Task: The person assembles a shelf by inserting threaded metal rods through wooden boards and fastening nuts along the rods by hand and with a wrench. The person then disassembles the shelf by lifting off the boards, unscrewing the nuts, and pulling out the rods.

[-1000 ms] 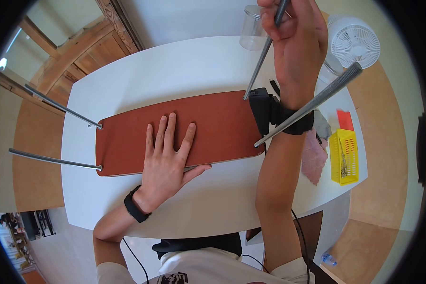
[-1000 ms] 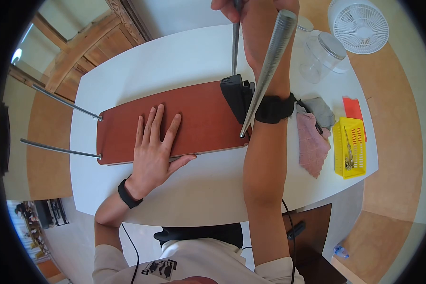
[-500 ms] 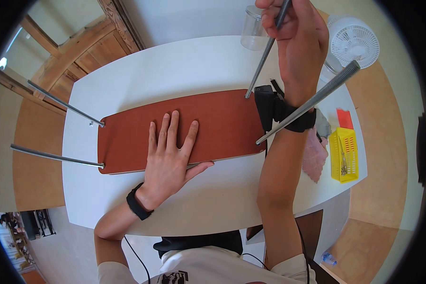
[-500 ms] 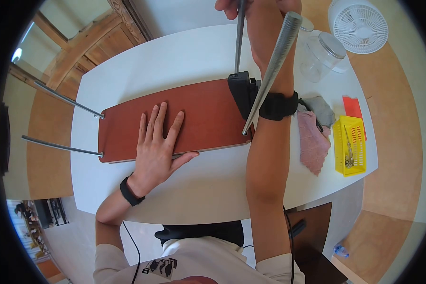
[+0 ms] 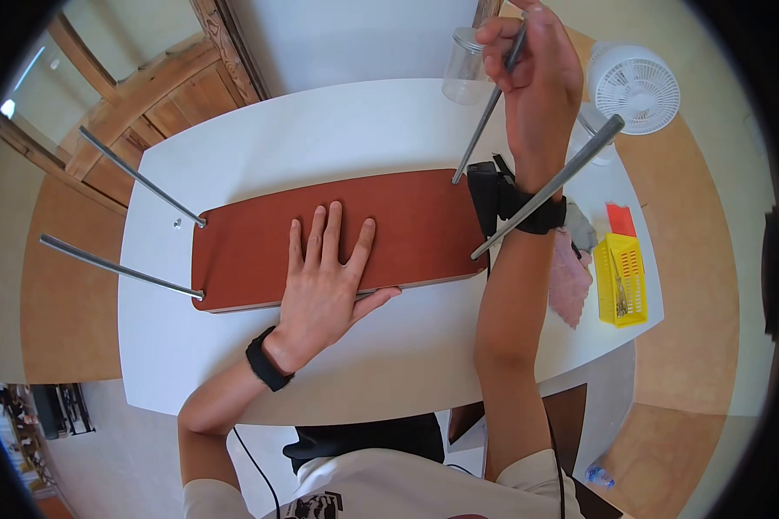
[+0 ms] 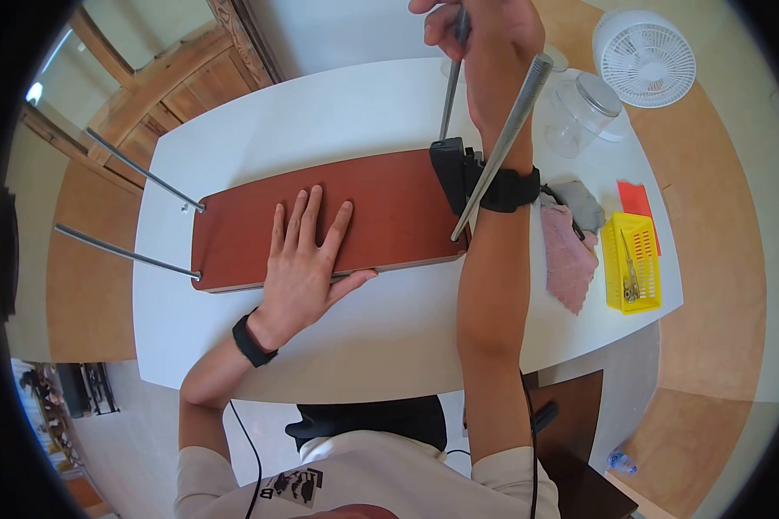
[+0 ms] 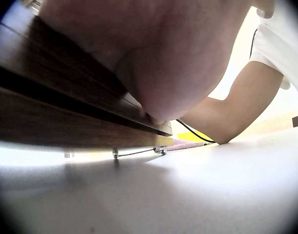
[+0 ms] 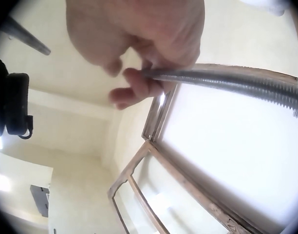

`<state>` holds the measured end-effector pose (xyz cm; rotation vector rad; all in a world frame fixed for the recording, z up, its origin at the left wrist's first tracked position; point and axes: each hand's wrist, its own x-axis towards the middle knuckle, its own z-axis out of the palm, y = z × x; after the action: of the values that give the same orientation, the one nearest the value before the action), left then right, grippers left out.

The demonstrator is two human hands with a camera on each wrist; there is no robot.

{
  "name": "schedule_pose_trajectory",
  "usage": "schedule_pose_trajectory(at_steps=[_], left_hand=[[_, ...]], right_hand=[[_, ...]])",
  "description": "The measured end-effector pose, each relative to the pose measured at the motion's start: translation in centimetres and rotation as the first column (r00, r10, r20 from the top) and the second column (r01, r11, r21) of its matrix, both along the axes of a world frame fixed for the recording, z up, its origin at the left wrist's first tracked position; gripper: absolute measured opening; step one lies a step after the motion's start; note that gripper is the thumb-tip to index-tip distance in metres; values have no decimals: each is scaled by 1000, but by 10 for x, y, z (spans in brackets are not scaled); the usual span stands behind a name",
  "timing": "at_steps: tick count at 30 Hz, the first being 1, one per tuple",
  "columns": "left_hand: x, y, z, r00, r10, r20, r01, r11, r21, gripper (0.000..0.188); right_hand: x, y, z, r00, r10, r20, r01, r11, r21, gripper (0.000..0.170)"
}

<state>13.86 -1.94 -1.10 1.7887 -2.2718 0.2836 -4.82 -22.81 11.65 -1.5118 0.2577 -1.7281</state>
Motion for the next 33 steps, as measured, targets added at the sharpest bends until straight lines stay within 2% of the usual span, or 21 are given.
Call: schedule_pose_trajectory(at_steps=[2,3,11,15,18,24,29,33], left_hand=[[0,0,-1,1000,-5,-2,5,1000,-5,91],[-1,0,-1,1000,-3,-1,3,1000,-11,90],[1,1,-2,1000,-11,-16,11,1000,-27,89],[1,2,-3,1000,-11,-23,11,1000,-20,88],[1,1,-2,1000,-10,-22,10,1000,-18,88],[1,1,-3,1000,-9,-22,9,1000,-23,88],[1,1,-3,1000,-10,-22,10,1000,-23,88],[1,1,-2,1000,-9,-20,9,1000,-15,88]], right_hand=[[1,-1,-1,987,-120,-108,119,993,-13,37],[1,3,1,987,-122,-109,121,993,-16,37],[4,15,8,995,-89,-53,94,991,98,38],[4,16,8,996,-92,-23,93,990,103,38],[-7,2,-2,999,-41,4,41,999,32,34],[-7,-2,-3,999,18,-27,-17,999,49,41],[-10,-1,-2,1000,-23,8,22,999,36,28],[-7,-5,-5,998,-37,47,36,999,34,23]])
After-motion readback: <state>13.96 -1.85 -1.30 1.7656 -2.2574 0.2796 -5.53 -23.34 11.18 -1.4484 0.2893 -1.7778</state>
